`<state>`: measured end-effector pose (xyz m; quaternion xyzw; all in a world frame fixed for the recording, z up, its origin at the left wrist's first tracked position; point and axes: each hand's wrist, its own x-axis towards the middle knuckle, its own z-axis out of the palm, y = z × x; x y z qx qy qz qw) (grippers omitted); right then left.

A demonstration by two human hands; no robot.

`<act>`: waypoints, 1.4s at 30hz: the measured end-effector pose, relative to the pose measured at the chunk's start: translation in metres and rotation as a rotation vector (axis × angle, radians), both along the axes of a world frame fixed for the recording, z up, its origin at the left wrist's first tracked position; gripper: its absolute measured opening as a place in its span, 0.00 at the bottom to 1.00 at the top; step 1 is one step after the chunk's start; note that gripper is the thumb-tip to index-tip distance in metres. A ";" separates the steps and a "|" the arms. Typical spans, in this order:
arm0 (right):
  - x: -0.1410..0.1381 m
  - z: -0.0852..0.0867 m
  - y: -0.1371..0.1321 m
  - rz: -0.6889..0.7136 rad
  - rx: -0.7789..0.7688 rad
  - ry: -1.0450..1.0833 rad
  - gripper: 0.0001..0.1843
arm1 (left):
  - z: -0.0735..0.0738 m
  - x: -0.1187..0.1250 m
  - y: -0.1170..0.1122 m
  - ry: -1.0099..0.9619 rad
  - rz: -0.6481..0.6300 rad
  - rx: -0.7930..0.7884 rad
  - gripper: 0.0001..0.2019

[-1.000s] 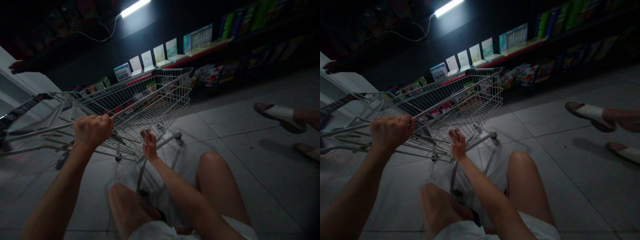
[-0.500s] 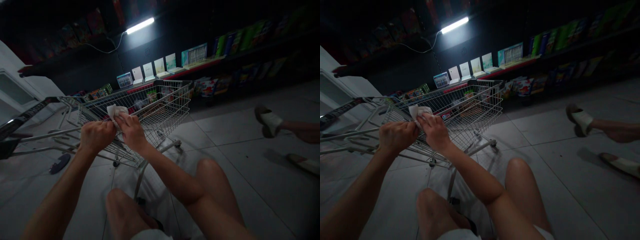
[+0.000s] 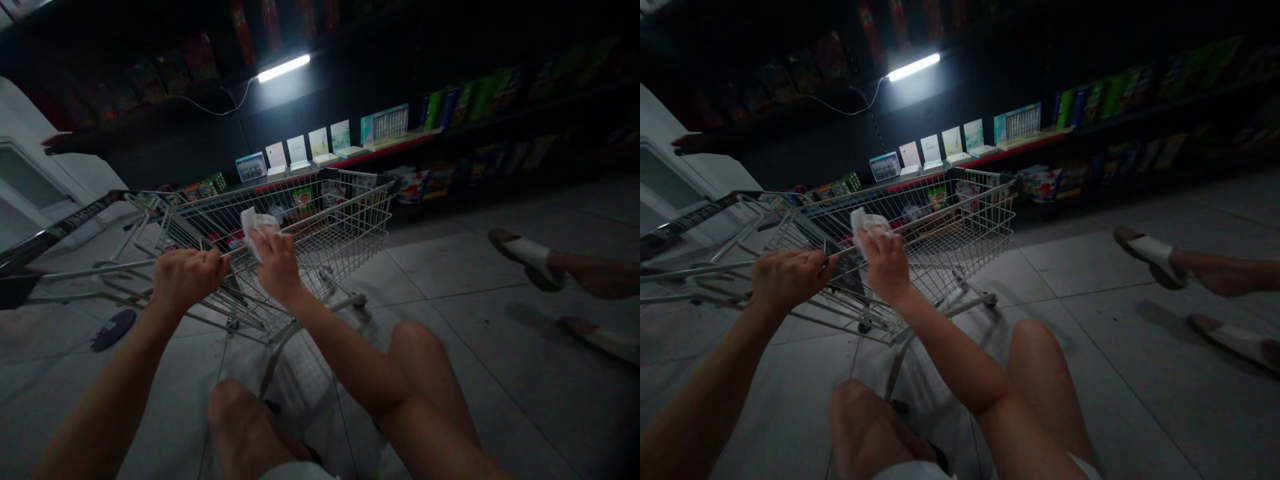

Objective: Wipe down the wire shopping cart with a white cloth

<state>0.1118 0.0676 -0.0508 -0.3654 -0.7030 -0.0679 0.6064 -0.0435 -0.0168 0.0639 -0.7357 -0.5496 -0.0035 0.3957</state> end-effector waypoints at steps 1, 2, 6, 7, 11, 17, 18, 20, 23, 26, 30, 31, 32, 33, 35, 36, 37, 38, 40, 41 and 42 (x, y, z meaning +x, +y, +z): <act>-0.010 -0.001 -0.010 0.031 0.036 -0.045 0.29 | 0.000 -0.001 -0.001 -0.003 0.001 -0.008 0.24; -0.015 -0.004 -0.014 0.049 0.070 -0.079 0.30 | 0.001 -0.003 -0.002 -0.004 0.003 -0.016 0.24; 0.012 -0.047 0.005 0.018 0.063 -0.092 0.30 | 0.002 -0.008 -0.006 0.015 0.062 0.006 0.26; 0.024 -0.066 0.013 0.002 0.013 -0.078 0.30 | 0.002 -0.008 -0.007 0.021 0.099 0.015 0.28; 0.050 -0.158 0.022 0.000 -0.251 -0.041 0.37 | 0.002 0.005 -0.003 -0.019 0.208 0.016 0.32; 0.038 -0.191 -0.004 0.007 -0.377 0.199 0.38 | -0.006 0.057 0.034 -0.151 0.079 -0.160 0.27; 0.038 -0.175 -0.005 0.000 -0.346 0.209 0.38 | -0.008 0.064 0.041 -0.163 0.071 -0.189 0.27; 0.037 -0.133 -0.002 0.018 -0.250 0.190 0.38 | -0.012 0.072 0.053 -0.167 0.060 -0.219 0.27; 0.034 -0.088 0.011 0.054 -0.171 0.024 0.38 | -0.018 0.073 0.063 -0.151 0.041 -0.206 0.26; 0.026 -0.101 0.025 0.032 -0.199 -0.103 0.37 | -0.022 0.070 0.066 -0.151 0.041 -0.188 0.26; 0.020 -0.182 0.028 -0.016 -0.308 -0.159 0.37 | -0.025 0.072 0.066 -0.177 0.077 -0.183 0.26; 0.020 -0.201 0.026 -0.021 -0.338 -0.158 0.38 | -0.025 0.073 0.067 -0.185 0.084 -0.188 0.26; 0.022 -0.217 0.022 -0.020 -0.363 -0.148 0.38 | -0.025 0.074 0.067 -0.195 0.089 -0.195 0.26; 0.024 -0.229 0.018 -0.015 -0.379 -0.133 0.39 | -0.025 0.074 0.068 -0.203 0.091 -0.202 0.26; 0.028 -0.238 0.008 0.002 -0.370 -0.076 0.38 | -0.025 0.075 0.068 -0.215 0.096 -0.219 0.25; 0.029 -0.235 0.004 0.008 -0.351 -0.033 0.37 | -0.025 0.075 0.069 -0.217 0.100 -0.225 0.25; 0.028 -0.226 -0.001 0.013 -0.326 0.008 0.36 | -0.025 0.075 0.069 -0.217 0.104 -0.230 0.25; 0.025 -0.214 -0.004 0.019 -0.294 0.038 0.36 | -0.025 0.075 0.069 -0.216 0.108 -0.233 0.25; 0.013 -0.179 -0.007 0.044 -0.219 0.036 0.34 | -0.024 0.075 0.069 -0.213 0.114 -0.229 0.25; 0.005 -0.161 -0.006 0.068 -0.172 -0.003 0.34 | -0.024 0.075 0.069 -0.213 0.114 -0.223 0.25; -0.003 -0.145 -0.004 0.088 -0.129 -0.060 0.34 | -0.024 0.075 0.069 -0.214 0.115 -0.216 0.25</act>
